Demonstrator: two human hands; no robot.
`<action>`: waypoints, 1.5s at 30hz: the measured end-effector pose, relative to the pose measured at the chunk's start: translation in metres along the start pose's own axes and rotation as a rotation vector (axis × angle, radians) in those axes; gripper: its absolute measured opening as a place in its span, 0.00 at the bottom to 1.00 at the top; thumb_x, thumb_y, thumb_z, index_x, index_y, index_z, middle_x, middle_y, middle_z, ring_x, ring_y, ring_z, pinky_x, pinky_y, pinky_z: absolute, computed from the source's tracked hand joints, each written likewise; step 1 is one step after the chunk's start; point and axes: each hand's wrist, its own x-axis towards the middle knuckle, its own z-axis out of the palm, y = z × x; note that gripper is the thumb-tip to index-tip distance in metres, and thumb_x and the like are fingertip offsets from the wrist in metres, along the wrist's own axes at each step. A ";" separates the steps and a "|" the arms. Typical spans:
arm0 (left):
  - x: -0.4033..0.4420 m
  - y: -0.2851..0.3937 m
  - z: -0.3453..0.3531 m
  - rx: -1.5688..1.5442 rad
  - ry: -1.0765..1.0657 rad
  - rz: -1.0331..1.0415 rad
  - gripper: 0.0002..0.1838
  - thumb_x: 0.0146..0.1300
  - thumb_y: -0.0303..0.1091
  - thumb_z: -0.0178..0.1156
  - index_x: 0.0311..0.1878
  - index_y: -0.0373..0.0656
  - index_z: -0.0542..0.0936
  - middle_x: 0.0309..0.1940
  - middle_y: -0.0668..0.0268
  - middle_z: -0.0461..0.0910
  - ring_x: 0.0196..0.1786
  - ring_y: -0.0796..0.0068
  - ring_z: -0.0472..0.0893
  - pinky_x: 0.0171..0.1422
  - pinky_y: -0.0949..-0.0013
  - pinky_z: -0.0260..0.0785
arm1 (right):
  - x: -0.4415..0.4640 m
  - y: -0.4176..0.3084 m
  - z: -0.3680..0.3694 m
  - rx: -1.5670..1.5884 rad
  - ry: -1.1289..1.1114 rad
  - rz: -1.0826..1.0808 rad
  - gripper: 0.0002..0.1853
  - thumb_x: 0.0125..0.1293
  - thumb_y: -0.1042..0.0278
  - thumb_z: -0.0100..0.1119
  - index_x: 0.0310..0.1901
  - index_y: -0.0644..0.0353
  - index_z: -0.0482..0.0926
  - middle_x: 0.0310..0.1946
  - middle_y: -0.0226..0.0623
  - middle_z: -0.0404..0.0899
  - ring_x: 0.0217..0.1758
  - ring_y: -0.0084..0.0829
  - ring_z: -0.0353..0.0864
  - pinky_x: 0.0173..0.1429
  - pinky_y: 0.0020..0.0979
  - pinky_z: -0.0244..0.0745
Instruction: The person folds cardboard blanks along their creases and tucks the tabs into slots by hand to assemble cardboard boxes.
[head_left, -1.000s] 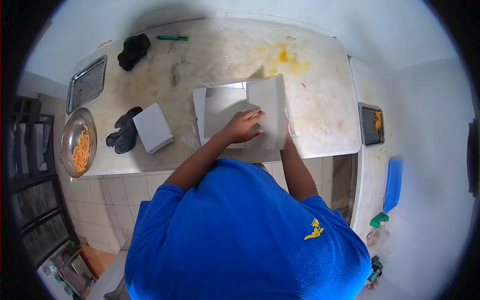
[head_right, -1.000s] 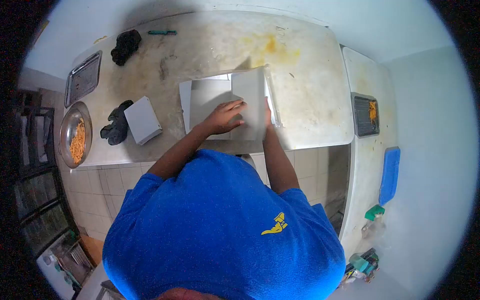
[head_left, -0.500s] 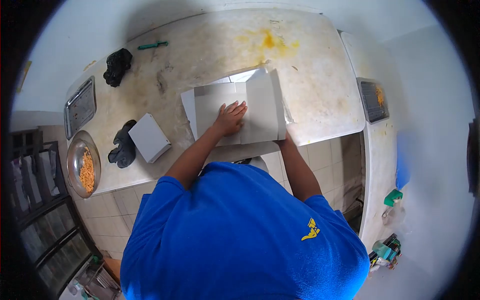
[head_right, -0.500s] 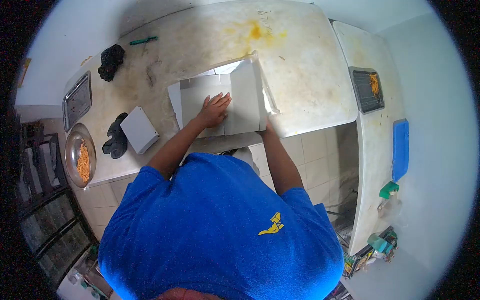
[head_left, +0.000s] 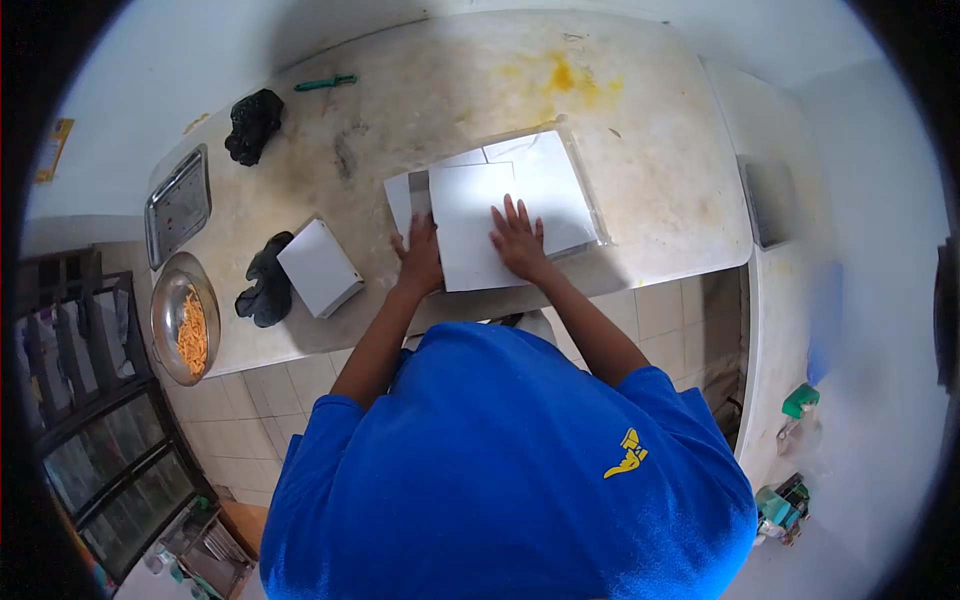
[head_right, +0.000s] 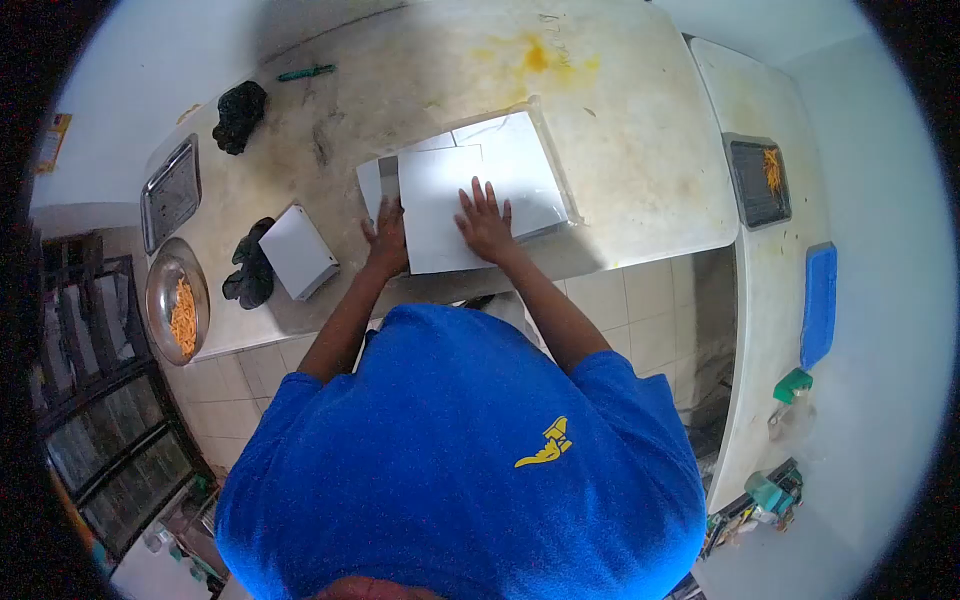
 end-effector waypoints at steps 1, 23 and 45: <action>0.008 0.008 -0.002 -0.057 0.006 0.081 0.36 0.60 0.49 0.51 0.69 0.46 0.57 0.71 0.59 0.50 0.75 0.60 0.44 0.69 0.32 0.30 | 0.004 0.009 -0.005 0.131 -0.053 0.014 0.31 0.70 0.43 0.32 0.70 0.50 0.53 0.73 0.40 0.40 0.75 0.43 0.40 0.70 0.60 0.34; -0.025 -0.026 -0.011 -0.304 0.690 -0.812 0.28 0.52 0.43 0.64 0.54 0.40 0.70 0.47 0.54 0.72 0.47 0.54 0.73 0.50 0.57 0.68 | 0.031 0.037 -0.098 -0.076 0.290 -0.190 0.33 0.49 0.67 0.67 0.60 0.53 0.68 0.56 0.42 0.68 0.55 0.46 0.69 0.57 0.41 0.71; -0.094 0.033 0.032 -1.659 0.561 -0.981 0.20 0.61 0.27 0.58 0.56 0.39 0.68 0.41 0.64 0.72 0.42 0.73 0.77 0.46 0.72 0.73 | 0.150 -0.082 -0.006 0.245 -0.210 -0.673 0.17 0.48 0.78 0.57 0.42 0.51 0.79 0.43 0.36 0.78 0.44 0.43 0.77 0.46 0.38 0.74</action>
